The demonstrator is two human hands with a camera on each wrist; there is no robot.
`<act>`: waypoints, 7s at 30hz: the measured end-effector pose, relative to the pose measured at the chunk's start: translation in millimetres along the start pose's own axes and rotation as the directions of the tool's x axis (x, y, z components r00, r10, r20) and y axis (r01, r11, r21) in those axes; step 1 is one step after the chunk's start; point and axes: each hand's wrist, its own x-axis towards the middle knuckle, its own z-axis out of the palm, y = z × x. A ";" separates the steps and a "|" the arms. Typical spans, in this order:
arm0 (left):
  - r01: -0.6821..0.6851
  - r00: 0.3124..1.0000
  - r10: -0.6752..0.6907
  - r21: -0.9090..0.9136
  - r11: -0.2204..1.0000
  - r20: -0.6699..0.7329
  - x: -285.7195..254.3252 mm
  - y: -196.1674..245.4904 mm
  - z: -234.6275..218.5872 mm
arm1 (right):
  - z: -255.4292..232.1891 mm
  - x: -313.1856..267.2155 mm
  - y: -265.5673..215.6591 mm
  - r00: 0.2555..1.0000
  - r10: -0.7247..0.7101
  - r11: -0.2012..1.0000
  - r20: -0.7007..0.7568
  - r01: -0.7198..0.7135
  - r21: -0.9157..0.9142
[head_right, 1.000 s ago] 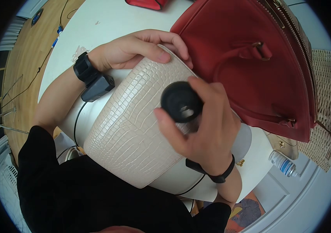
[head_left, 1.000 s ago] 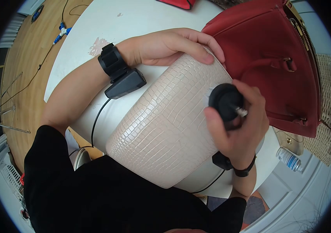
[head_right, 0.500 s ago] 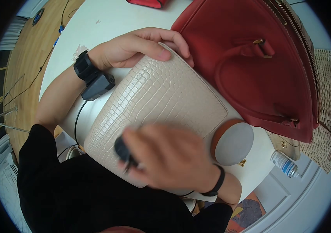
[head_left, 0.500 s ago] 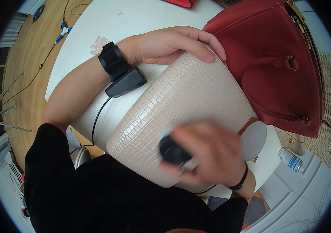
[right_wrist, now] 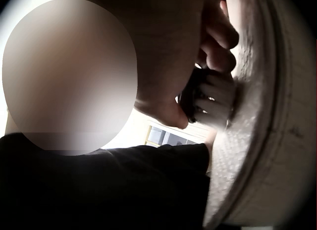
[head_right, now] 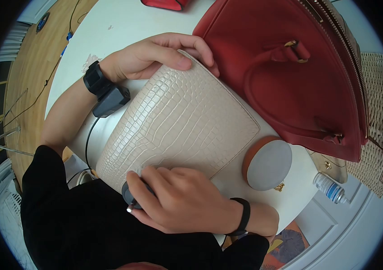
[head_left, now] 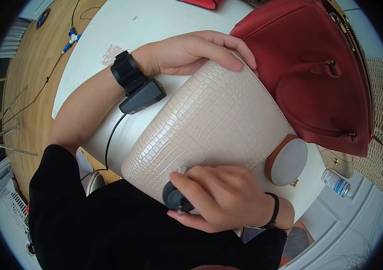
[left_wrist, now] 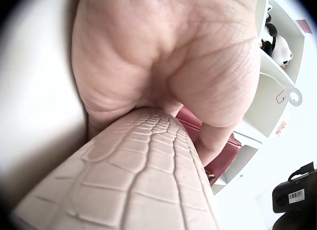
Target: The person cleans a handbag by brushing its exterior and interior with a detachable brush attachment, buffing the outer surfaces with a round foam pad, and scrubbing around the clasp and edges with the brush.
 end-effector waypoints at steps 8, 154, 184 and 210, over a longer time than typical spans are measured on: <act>0.022 0.999 -0.024 -0.052 0.998 -0.032 -0.5 0.4 3.7 | -29.5 1.5 38.4 0.868 0.066 0.826 -0.492 -0.324 -0.462; 0.020 0.999 -0.022 -0.060 0.998 -0.025 0.5 -2.1 2.3 | -43.7 -17.6 -16.3 0.969 0.209 0.860 -0.134 -0.247 -0.446; 0.019 1.000 -0.019 -0.057 0.998 0.001 -0.8 0.8 2.3 | -84.5 -34.3 15.1 0.963 0.258 0.935 -0.076 -0.269 -0.231; -0.078 0.996 0.077 -0.018 0.997 -0.040 -2.3 -3.9 4.5 | -86.4 -42.8 -2.8 0.975 0.222 0.948 0.016 -0.212 -0.237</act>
